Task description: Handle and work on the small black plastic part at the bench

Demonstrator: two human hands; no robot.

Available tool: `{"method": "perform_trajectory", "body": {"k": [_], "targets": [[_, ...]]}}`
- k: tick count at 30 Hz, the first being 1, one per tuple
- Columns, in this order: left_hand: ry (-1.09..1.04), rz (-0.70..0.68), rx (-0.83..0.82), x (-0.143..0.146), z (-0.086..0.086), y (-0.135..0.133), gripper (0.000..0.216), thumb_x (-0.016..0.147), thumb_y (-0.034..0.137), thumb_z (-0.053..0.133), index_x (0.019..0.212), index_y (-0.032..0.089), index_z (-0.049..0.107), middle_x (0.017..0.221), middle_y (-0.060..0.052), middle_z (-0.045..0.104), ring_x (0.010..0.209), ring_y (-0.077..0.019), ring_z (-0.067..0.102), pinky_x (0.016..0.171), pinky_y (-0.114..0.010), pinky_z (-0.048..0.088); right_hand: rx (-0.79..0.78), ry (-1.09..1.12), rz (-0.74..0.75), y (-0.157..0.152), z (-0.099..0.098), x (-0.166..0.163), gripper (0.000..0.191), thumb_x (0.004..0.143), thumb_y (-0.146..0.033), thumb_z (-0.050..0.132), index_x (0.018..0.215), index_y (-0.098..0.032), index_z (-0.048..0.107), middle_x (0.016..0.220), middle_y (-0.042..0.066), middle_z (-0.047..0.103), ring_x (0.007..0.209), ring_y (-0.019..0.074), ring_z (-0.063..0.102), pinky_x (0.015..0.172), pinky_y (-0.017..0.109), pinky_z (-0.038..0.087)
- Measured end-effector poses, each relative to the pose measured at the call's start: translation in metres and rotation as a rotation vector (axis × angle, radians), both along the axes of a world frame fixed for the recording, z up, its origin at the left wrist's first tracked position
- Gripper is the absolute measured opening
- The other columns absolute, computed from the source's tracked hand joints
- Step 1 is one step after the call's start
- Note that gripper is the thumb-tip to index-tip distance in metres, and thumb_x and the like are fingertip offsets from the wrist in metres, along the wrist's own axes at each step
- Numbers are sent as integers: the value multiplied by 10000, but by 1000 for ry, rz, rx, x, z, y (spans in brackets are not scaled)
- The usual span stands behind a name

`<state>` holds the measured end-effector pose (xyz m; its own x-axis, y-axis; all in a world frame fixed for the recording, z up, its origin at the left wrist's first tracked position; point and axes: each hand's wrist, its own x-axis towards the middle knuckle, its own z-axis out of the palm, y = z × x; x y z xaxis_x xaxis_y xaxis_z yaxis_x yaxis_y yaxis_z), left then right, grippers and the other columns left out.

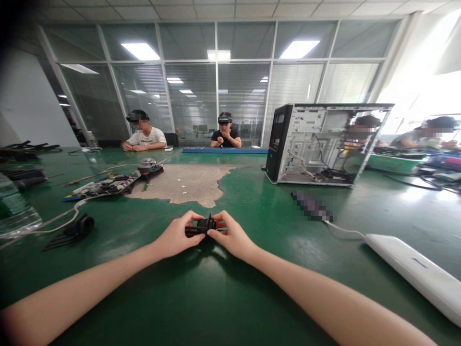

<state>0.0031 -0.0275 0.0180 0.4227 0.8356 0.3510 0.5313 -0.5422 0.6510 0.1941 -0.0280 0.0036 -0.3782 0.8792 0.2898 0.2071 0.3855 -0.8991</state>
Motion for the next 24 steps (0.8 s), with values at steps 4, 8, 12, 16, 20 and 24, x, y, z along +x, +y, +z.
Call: {"method": "perform_trajectory", "body": {"k": [4, 8, 12, 16, 20, 24], "targets": [[26, 5, 13, 0, 0, 0, 313, 689, 251, 577, 980, 198, 474, 879, -24, 628, 751, -183, 616, 676, -275, 476, 9, 30, 24, -2, 2, -1, 267, 709, -200, 623, 913, -198, 452, 995, 42, 535, 949, 193, 561, 746, 325, 497], [34, -3, 15, -1, -1, 0, 317, 692, 255, 572, 985, 195, 470, 864, -21, 627, 730, -178, 614, 661, -269, 476, -15, 75, 43, -2, 3, -2, 243, 714, -221, 625, 874, -201, 444, 959, 30, 553, 912, 180, 576, 759, 333, 492], [44, -5, 35, -2, -2, 0, 305, 707, 261, 565, 990, 193, 473, 860, -24, 630, 740, -181, 615, 671, -273, 476, -22, 63, -13, -1, 4, -3, 212, 736, -277, 607, 865, -199, 459, 933, 27, 559, 908, 184, 572, 758, 343, 485], [58, -48, 26, -4, 3, -1, 297, 731, 269, 556, 1006, 191, 472, 888, -32, 633, 777, -188, 618, 687, -275, 476, -30, 10, -50, 0, 3, -2, 269, 723, -288, 617, 930, -198, 470, 969, 36, 557, 893, 182, 576, 779, 361, 477], [76, -105, 9, -7, 9, -1, 305, 759, 262, 542, 1050, 198, 477, 956, -39, 628, 839, -194, 614, 735, -287, 471, -7, 14, 16, -1, 2, 0, 277, 695, -281, 648, 898, -203, 476, 967, 30, 561, 905, 189, 576, 742, 342, 495], [69, -112, 7, -8, 8, 0, 315, 772, 263, 549, 1074, 207, 481, 998, -38, 626, 885, -200, 608, 783, -298, 462, 1, 54, 42, -2, 3, 1, 281, 695, -294, 651, 888, -207, 467, 961, 28, 554, 907, 186, 572, 731, 330, 499]]}}
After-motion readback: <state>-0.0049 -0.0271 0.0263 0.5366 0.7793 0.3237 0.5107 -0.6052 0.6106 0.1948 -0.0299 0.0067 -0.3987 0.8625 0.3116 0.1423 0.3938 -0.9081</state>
